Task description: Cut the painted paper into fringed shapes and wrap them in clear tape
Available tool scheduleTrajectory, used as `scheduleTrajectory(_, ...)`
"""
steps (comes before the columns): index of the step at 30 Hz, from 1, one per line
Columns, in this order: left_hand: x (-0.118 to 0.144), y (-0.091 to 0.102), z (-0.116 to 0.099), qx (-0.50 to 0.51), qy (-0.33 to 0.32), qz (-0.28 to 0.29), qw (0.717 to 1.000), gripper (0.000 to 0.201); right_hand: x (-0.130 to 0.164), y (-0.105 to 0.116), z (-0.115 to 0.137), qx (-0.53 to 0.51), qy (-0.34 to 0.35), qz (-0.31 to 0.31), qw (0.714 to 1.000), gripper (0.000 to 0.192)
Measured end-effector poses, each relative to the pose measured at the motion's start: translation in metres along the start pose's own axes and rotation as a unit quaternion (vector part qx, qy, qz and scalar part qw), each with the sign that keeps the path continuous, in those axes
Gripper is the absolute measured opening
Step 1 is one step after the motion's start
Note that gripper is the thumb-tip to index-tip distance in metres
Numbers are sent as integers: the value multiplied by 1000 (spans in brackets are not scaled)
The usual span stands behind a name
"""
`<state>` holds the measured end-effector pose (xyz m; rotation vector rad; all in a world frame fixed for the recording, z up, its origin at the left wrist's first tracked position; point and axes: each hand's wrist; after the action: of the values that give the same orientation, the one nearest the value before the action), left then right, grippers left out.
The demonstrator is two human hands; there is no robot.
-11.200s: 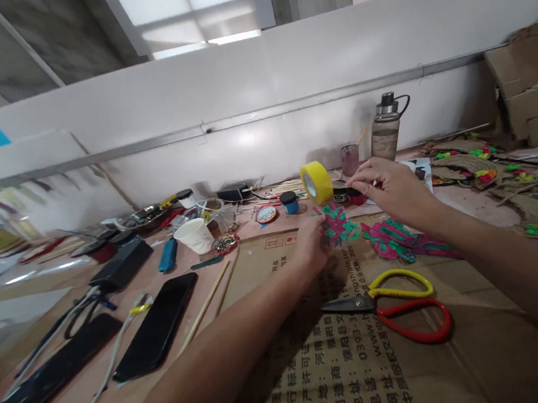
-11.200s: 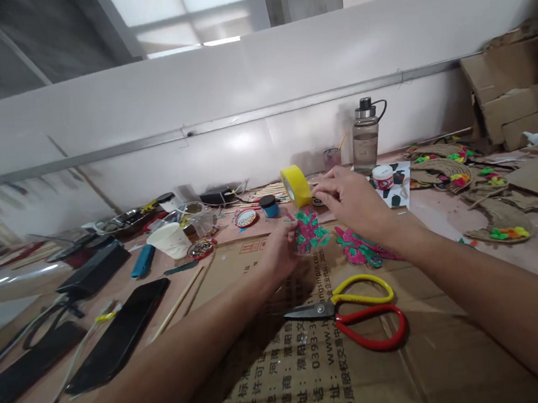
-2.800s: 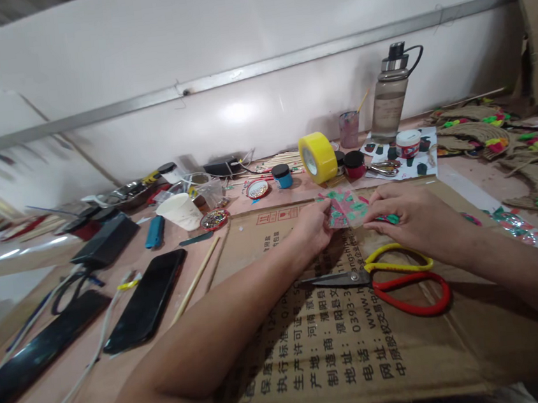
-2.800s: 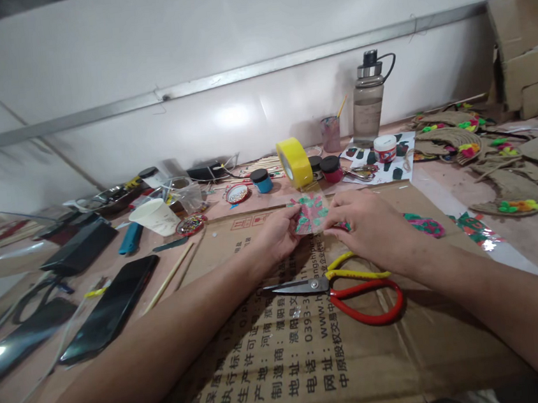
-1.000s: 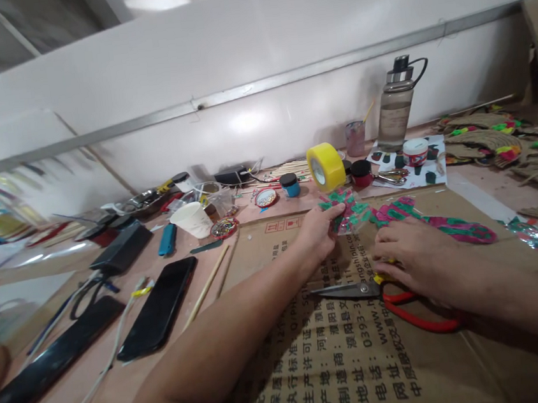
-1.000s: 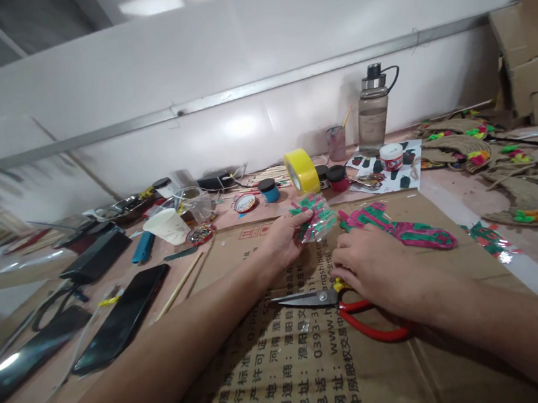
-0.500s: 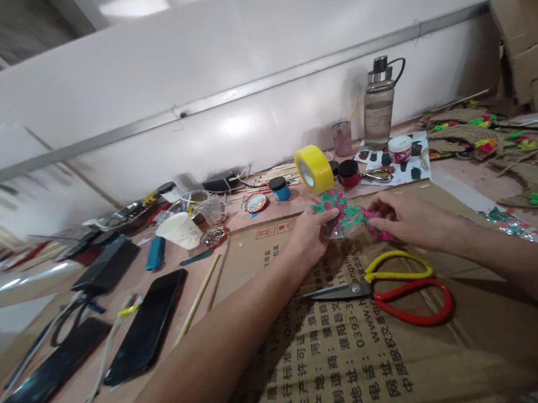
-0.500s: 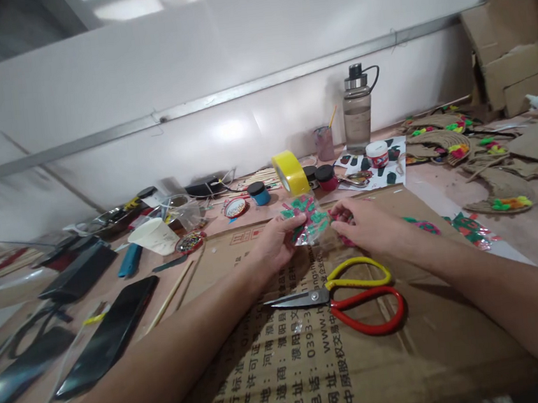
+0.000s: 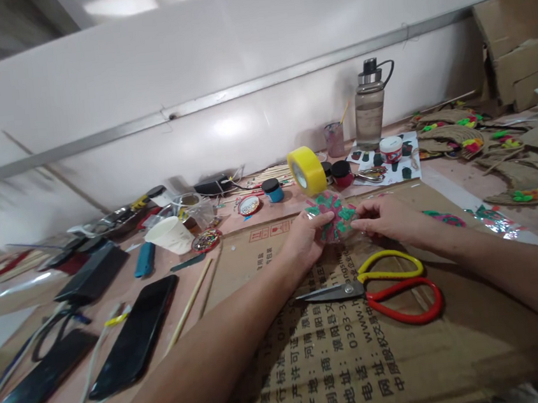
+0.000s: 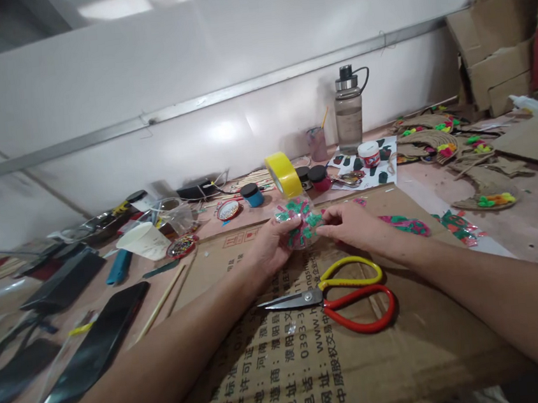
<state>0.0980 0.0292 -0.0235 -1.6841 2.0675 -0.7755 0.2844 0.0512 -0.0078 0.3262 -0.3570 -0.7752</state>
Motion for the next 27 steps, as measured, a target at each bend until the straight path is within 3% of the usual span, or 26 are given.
scheduleTrajectory(4,0,0,0,6,8,-8,1000,36,-1,1,-3,27,4,-9,1000,24)
scheduleTrajectory(6,-1,0,1,6,10,-18,1000,33,-3,-1,-9,40,24,-45,998,25)
scheduleTrajectory(9,-2,-1,2,3,9,-34,999,31,-3,-4,-15,99,74,-121,985,42)
scheduleTrajectory(11,-2,-2,2,5,5,-41,999,30,0,-5,-16,183,119,-164,962,50)
scheduleTrajectory(14,-1,-3,1,14,5,-39,999,26,6,-7,-10,323,199,-210,901,47)
scheduleTrajectory(18,-1,-4,-1,46,17,-34,998,14,12,-11,-2,434,260,-190,842,33)
scheduleTrajectory(22,-3,-2,0,78,15,-24,997,12,15,-16,-2,471,255,-139,833,34)
scheduleTrajectory(27,-5,2,1,67,13,-33,997,11,18,-16,-1,490,260,-127,823,33)
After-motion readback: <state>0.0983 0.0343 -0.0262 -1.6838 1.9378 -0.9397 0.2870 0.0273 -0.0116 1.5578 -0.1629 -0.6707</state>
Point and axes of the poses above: each hand's wrist, its own x-axis away from the middle knuckle, its own y-axis out of the back of the hand, z = x × y, and after that the axes turned 15 degrees about z, right-handed
